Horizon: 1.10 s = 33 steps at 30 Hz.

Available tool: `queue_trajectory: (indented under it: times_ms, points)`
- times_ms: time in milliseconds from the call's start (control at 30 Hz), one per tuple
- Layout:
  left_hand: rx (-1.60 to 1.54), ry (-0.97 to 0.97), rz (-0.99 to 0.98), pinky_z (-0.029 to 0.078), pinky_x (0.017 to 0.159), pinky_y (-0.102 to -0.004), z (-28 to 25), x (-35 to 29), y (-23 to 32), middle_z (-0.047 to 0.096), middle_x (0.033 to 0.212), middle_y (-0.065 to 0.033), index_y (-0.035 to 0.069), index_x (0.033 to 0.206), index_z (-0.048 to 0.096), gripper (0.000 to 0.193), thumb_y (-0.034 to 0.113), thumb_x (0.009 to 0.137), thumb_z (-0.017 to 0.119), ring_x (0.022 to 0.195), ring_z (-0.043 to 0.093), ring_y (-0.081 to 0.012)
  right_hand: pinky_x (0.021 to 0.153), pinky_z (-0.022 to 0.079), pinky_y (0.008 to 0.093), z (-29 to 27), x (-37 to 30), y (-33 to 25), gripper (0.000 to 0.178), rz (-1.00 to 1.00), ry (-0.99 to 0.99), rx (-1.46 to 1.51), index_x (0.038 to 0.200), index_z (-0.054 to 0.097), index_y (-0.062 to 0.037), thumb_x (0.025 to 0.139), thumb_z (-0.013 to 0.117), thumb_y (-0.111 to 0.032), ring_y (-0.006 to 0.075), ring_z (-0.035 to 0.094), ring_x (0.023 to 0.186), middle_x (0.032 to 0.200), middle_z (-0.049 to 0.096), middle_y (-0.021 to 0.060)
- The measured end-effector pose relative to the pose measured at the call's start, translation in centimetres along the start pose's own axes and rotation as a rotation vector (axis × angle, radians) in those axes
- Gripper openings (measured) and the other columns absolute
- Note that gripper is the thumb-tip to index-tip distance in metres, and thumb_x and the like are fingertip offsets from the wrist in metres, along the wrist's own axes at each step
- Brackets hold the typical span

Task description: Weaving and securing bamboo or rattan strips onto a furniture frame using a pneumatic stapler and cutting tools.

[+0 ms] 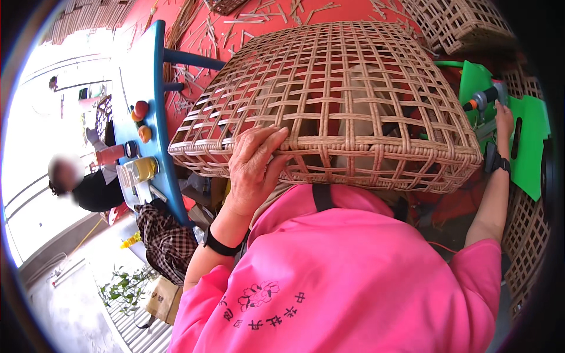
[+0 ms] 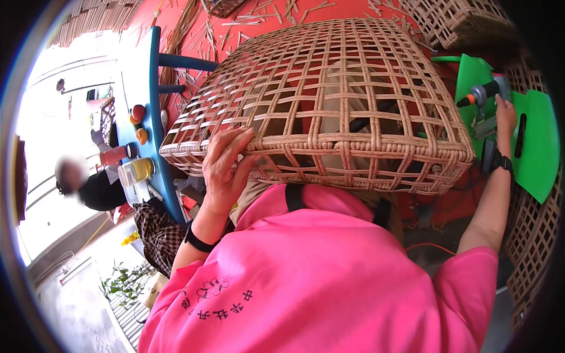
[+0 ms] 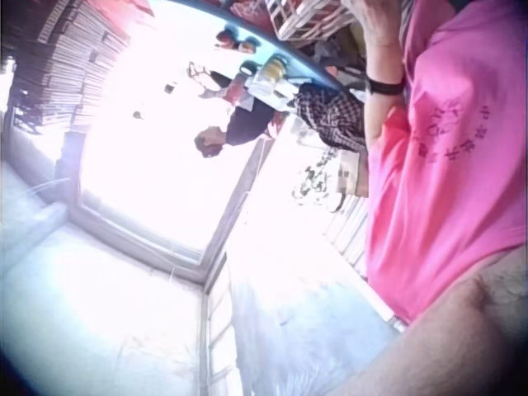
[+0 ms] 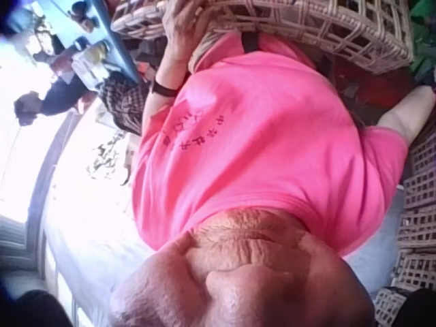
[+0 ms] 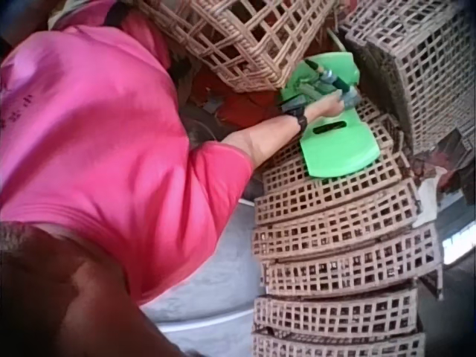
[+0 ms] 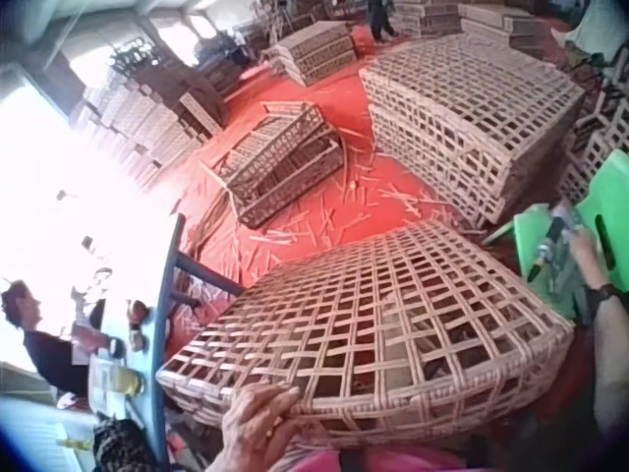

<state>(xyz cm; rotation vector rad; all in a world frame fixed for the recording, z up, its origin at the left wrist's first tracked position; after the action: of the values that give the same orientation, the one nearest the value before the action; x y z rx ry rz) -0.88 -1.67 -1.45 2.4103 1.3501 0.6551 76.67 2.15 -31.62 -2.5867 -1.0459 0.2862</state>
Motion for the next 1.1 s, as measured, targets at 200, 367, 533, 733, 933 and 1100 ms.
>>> queue_trajectory:
  times_ms: [200, 367, 533, 733, 933, 1100]
  points:
    - [-0.108, 0.041, -0.143, 0.051, 0.095, -0.0438, 0.2, -1.1, -1.5, 0.068, 0.12, -0.0143, 0.002, 0.141, 0.055, 0.073, 0.009, 0.075, 0.084, 0.111, 0.064, -0.0357, 0.07, 0.047, 0.0464, 5.4, 2.3, -3.6, 0.083, 0.105, -0.192, -0.141, 0.084, 0.067, 0.0106, 0.083, 0.065, -0.073, 0.0328, 0.065, 0.073, 0.079, 0.069, 0.0198]
    - [-0.114, 0.03, -0.117, 0.056, 0.081, -0.0329, 0.2, -1.4, -2.2, 0.07, 0.123, -0.0139, 0.0, 0.149, 0.043, 0.084, 0.005, 0.077, 0.085, 0.107, 0.069, -0.0264, 0.073, 0.048, 0.0435, 6.5, 1.7, -2.6, 0.068, 0.217, -0.157, 0.058, 0.087, 0.07, 0.0076, 0.082, 0.073, -0.06, 0.0274, 0.064, 0.076, 0.082, 0.069, 0.0158]
    - [-0.116, 0.043, -0.091, 0.056, 0.089, -0.0379, 0.1, -1.1, -2.2, 0.071, 0.121, -0.0139, 0.002, 0.149, 0.043, 0.087, 0.004, 0.074, 0.087, 0.109, 0.068, -0.029, 0.071, 0.049, 0.0419, 6.5, 0.8, -0.2, 0.053, 0.261, -0.045, 0.314, 0.096, 0.067, 0.0079, 0.081, 0.076, -0.042, 0.026, 0.064, 0.077, 0.087, 0.069, 0.0141]
    - [-0.119, 0.066, -0.036, 0.052, 0.096, -0.0418, -0.2, -0.8, -1.9, 0.07, 0.117, -0.0133, 0.002, 0.148, 0.044, 0.086, 0.007, 0.074, 0.088, 0.11, 0.066, -0.0325, 0.069, 0.05, 0.04, -0.4, -2.6, -1.4, 0.043, 0.177, 0.113, 0.736, 0.108, 0.064, 0.0082, 0.081, 0.08, -0.021, 0.0243, 0.064, 0.077, 0.092, 0.069, 0.0122]
    - [-0.262, 0.088, -0.099, 0.05, 0.099, -0.0411, -0.5, -1.2, -2.2, 0.068, 0.121, -0.0138, 0.003, 0.149, 0.043, 0.082, 0.004, 0.078, 0.083, 0.114, 0.064, -0.0293, 0.07, 0.052, 0.0284, -12.6, -11.8, -8.7, 0.022, 0.069, 0.014, 1.021, 0.107, 0.065, -0.0016, 0.092, 0.076, -0.013, 0.0129, 0.066, 0.082, 0.091, 0.066, 0.0039]
    - [-0.658, 0.44, -0.314, 0.05, 0.102, -0.037, -3.0, -3.2, -5.5, 0.061, 0.129, -0.0127, 0.002, 0.15, 0.042, 0.071, -0.006, 0.086, 0.071, 0.119, 0.06, -0.0228, 0.092, 0.047, 0.0347, -23.5, -20.0, -14.0, 0.026, -0.174, -0.041, 1.116, 0.118, 0.061, 0.0025, 0.099, 0.063, -0.014, 0.0184, 0.062, 0.104, 0.113, 0.063, 0.0105]
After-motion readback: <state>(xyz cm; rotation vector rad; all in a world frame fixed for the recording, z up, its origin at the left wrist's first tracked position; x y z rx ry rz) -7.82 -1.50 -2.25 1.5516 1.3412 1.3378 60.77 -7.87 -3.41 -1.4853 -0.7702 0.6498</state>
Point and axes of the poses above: each hand's wrist, its own x-axis towards the middle knuckle, its own z-axis out of the palm, y = z × x, the point moved 8 cm from there along x, towards the middle knuckle
